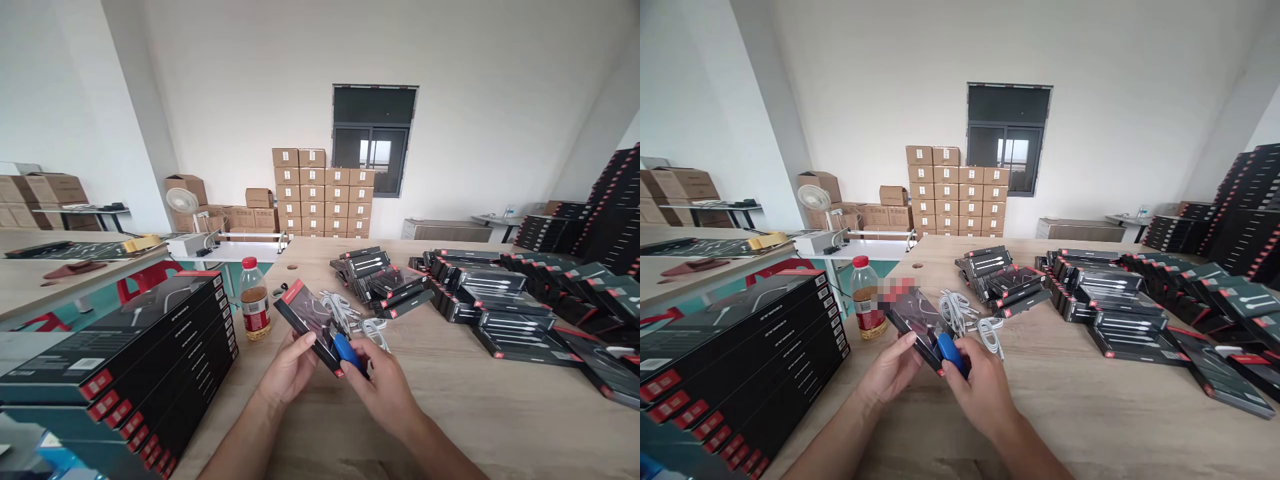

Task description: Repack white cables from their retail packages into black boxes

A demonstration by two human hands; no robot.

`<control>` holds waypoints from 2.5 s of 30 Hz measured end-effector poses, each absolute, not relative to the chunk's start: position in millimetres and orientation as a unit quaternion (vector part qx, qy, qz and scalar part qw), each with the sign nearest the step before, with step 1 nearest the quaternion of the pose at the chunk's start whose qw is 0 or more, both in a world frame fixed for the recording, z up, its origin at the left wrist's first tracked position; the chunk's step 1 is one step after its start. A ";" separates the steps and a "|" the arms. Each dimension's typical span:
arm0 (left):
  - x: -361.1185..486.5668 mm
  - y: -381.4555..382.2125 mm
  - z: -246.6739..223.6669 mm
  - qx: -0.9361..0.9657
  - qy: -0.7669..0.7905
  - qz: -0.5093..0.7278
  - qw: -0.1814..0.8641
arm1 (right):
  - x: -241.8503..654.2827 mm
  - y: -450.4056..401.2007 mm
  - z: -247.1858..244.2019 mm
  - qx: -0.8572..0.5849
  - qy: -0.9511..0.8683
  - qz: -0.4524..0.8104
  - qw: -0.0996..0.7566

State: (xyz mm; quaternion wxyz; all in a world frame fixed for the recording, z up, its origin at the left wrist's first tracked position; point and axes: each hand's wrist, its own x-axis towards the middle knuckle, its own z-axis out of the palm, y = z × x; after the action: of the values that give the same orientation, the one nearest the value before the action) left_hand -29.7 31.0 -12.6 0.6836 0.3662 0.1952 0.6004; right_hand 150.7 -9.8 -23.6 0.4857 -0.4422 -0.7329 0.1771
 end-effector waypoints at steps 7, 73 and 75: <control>-30.3 26.3 -3.7 0.437 0.207 0.589 0.647 | 145.6 -10.5 -25.0 -0.444 -0.728 0.225 0.471; -12.7 6.0 -23.4 0.392 0.265 0.184 0.862 | 251.8 39.1 -11.7 -0.550 -0.502 0.153 0.650; -10.5 0.4 -22.5 0.412 0.221 0.188 0.864 | 257.6 42.3 -10.4 -0.544 -0.469 0.194 0.669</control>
State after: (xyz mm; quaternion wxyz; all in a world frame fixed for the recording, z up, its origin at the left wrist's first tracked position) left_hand -10.5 0.4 -22.5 0.8640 0.4117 0.2208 0.1880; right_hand 257.6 42.3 -10.4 0.6688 -0.5436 -0.4687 0.1938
